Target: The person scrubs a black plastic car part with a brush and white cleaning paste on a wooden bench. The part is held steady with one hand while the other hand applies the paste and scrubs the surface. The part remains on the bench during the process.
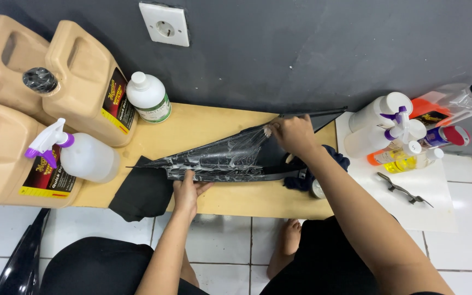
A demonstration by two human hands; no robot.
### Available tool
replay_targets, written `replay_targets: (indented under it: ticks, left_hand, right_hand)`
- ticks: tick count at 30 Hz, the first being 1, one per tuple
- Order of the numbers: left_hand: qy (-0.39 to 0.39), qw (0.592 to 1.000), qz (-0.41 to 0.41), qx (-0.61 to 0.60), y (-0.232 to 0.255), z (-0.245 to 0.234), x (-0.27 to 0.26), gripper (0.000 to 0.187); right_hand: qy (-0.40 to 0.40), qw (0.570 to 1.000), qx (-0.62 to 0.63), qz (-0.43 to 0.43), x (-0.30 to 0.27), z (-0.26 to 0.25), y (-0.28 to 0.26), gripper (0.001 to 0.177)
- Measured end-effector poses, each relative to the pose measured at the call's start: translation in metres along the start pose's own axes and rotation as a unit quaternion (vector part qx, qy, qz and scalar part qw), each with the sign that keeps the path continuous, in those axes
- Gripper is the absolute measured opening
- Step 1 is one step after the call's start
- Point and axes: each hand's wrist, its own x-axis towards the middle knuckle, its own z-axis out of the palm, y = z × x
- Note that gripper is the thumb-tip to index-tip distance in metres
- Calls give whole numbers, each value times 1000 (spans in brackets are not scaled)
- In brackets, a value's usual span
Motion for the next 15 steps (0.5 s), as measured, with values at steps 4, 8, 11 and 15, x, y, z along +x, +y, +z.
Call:
replay_targets:
  ticks: [4, 8, 11, 15]
  left_hand:
    - [0, 1000, 3, 2, -5, -3, 5, 61]
    - [-16, 1000, 0, -6, -6, -4, 2, 63]
    - [-20, 1000, -9, -10, -9, -7, 0, 61]
    - [-25, 1000, -2, -6, -5, -5, -1, 60]
  right_hand:
    - [-130, 952, 277, -28, -15, -13, -40, 24]
    - [-136, 978, 157, 3, -8, 4, -18, 24]
    - [-103, 989, 102, 2, -14, -12, -26, 25]
    - [-198, 915, 350, 4, -26, -25, -59, 24]
